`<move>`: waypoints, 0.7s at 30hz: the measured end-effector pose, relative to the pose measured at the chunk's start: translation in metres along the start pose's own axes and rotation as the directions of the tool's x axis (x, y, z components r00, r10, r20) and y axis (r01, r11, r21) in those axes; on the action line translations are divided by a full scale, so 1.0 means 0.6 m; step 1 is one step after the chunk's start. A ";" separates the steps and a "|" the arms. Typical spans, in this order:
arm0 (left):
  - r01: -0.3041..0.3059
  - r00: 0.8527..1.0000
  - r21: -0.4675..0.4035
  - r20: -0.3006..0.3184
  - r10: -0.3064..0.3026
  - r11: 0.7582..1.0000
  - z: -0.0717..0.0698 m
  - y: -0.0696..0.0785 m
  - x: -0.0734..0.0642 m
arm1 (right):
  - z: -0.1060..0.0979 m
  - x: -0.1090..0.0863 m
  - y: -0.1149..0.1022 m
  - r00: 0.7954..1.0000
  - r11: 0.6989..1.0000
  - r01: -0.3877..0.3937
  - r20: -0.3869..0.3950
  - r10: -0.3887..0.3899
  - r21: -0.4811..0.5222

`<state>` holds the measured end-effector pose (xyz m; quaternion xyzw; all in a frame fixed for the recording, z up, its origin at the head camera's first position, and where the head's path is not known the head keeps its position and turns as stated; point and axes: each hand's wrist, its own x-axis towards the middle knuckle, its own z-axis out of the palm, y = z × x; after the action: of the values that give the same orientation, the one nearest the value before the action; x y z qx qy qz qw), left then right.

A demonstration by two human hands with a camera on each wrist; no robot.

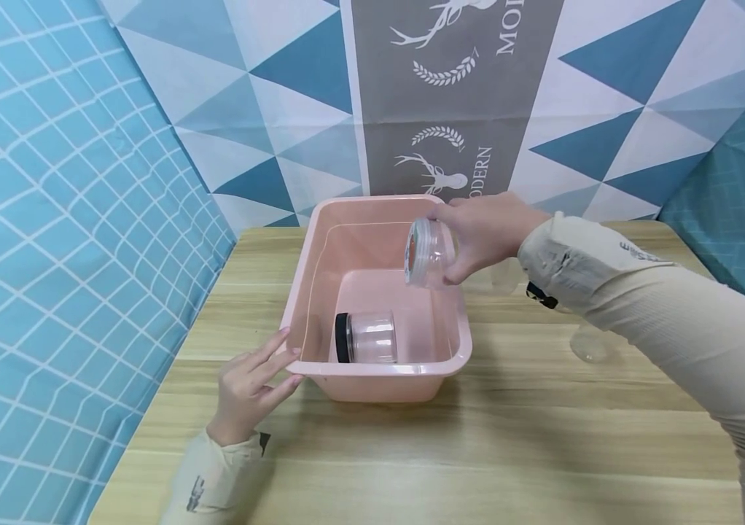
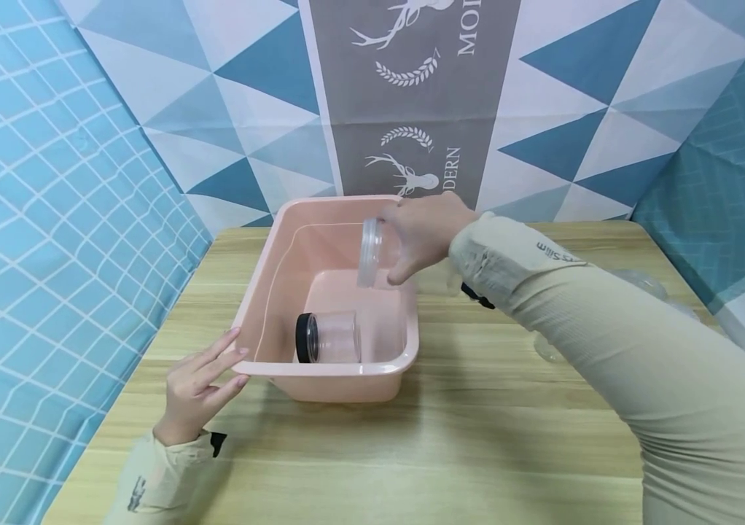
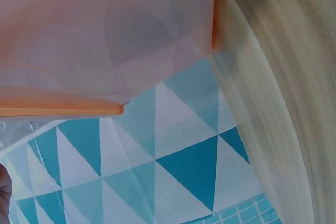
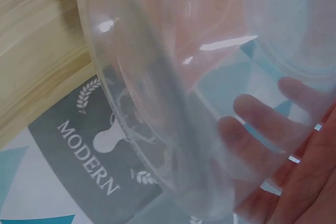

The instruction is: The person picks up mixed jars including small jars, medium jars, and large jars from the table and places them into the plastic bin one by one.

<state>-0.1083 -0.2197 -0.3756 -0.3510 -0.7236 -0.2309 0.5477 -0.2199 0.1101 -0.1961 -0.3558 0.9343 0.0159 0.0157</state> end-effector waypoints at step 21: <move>0.009 1.000 0.028 -0.010 -0.008 1.000 -0.001 0.001 -0.011 | -0.012 0.065 -0.084 0.995 0.993 0.098 0.029 -0.096 -0.059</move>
<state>-0.1065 -0.2214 -0.3817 -0.3390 -0.7254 -0.2248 0.5553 -0.2155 0.0464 -0.1915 -0.4008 0.9147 0.0482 0.0177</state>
